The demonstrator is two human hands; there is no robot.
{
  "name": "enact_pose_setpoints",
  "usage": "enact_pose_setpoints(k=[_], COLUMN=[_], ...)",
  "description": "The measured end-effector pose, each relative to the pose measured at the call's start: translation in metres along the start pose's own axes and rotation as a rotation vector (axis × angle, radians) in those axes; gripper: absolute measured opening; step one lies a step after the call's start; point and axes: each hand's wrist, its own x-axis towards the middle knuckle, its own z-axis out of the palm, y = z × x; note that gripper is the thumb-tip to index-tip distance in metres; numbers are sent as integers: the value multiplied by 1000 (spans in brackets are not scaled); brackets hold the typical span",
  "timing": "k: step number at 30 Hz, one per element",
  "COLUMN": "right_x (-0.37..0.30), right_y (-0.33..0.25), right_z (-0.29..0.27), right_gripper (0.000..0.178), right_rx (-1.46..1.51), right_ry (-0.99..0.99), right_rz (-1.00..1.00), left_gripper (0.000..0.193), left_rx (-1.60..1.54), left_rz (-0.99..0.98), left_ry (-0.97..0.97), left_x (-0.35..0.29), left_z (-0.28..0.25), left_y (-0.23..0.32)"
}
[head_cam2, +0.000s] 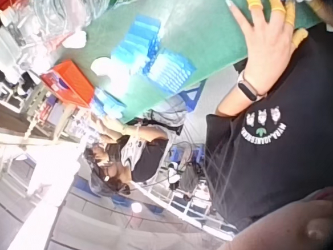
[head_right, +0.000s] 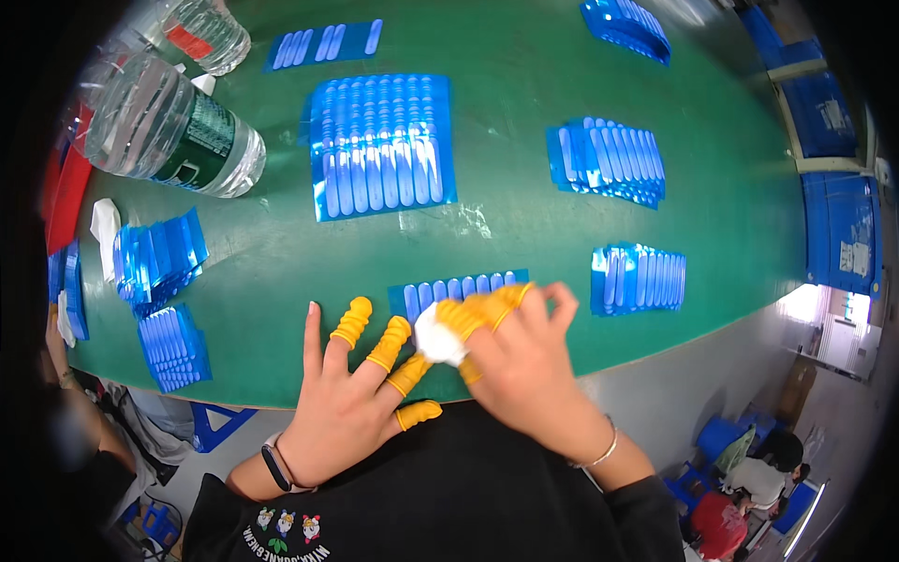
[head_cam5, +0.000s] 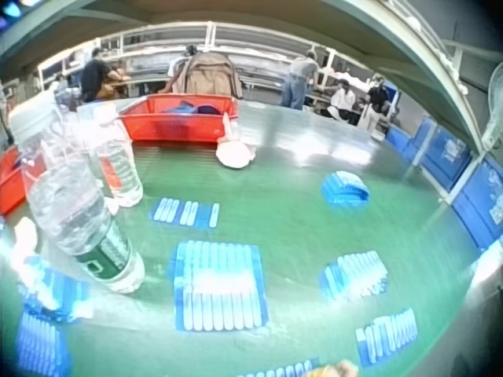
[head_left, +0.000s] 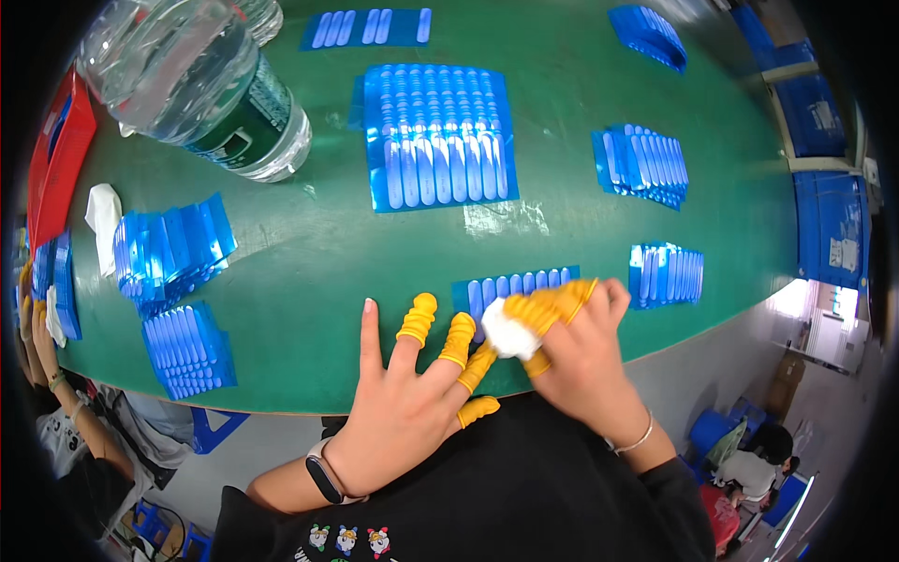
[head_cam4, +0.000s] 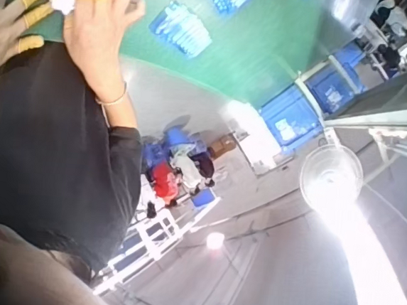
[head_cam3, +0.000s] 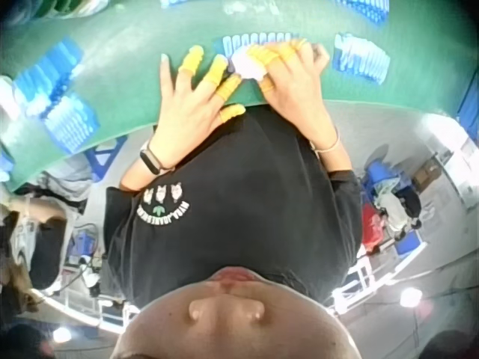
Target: The person wipes blue plastic strips on a table using a white cloth, briefly holds a black cylindrical object, and resumes wiping the plastic strips with the cloth.
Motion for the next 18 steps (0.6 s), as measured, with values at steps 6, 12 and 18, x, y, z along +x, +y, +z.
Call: enact_pose_setpoints(k=[6,12,18], right_x=[-2,-6,-14], right_y=[11,36,38], right_z=[-10,-10,-8], right_gripper=[27,29,29], right_rx=[-64,-183,-142], right_ry=[29,168,158], right_rz=[50,261,258], left_gripper=[59,59,58], left_rx=[42,34,29], left_rz=[-2,-2,0], left_ry=[-5,32,24], left_x=[1,-1,1], left_z=[0,0,-2], left_y=[-1,1,3])
